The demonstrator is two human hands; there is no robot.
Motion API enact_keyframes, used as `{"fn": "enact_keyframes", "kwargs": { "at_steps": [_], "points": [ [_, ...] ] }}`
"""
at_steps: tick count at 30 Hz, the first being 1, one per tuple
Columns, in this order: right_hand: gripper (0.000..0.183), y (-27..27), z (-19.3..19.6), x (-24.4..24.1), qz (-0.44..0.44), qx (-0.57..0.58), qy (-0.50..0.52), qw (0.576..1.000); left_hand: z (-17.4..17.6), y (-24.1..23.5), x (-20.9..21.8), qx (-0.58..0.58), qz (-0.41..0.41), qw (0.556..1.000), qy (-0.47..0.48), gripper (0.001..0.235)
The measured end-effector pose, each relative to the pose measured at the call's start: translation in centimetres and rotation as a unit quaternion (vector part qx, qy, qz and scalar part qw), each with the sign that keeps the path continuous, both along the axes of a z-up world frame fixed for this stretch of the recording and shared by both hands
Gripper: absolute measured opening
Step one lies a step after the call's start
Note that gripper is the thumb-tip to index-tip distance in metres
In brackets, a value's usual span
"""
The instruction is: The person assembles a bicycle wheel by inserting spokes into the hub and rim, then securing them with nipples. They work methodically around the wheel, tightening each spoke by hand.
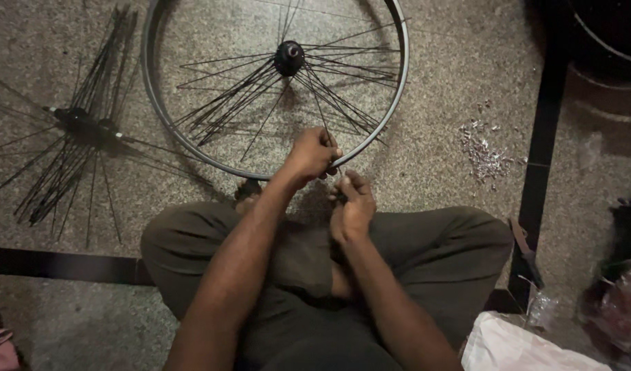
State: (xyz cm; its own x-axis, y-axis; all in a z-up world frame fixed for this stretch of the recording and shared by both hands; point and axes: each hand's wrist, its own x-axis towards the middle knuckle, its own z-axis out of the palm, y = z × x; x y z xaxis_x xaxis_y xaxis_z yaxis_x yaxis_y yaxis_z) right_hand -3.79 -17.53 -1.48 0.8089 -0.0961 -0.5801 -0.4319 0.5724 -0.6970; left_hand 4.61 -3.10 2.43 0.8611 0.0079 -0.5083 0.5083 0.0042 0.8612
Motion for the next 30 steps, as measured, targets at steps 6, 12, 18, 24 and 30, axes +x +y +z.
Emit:
{"fn": "enact_keyframes", "kwargs": {
  "at_steps": [6,12,18,24,30],
  "points": [
    [0.03,-0.7,-0.7,0.3,0.079,0.044,0.035,0.995,1.4,0.5,-0.3,-0.013,-0.01,1.0,0.025,0.016],
    [0.024,-0.9,-0.6,0.4,0.013,0.062,0.032,0.997,1.5,0.0,0.1,0.016,-0.005,0.999,0.036,0.017],
    [0.022,-0.7,0.1,0.6,0.023,0.019,0.046,0.998,2.3,0.0,0.0,0.026,-0.012,0.998,0.051,0.02],
    [0.016,-1.3,0.4,0.4,0.022,0.033,0.019,0.999,2.3,-0.3,-0.2,0.014,0.006,0.998,0.055,0.019],
    [0.026,-0.9,1.1,0.9,0.063,-0.03,0.072,0.995,1.6,-0.3,-0.1,0.018,0.005,0.999,0.031,0.018]
  ]
}}
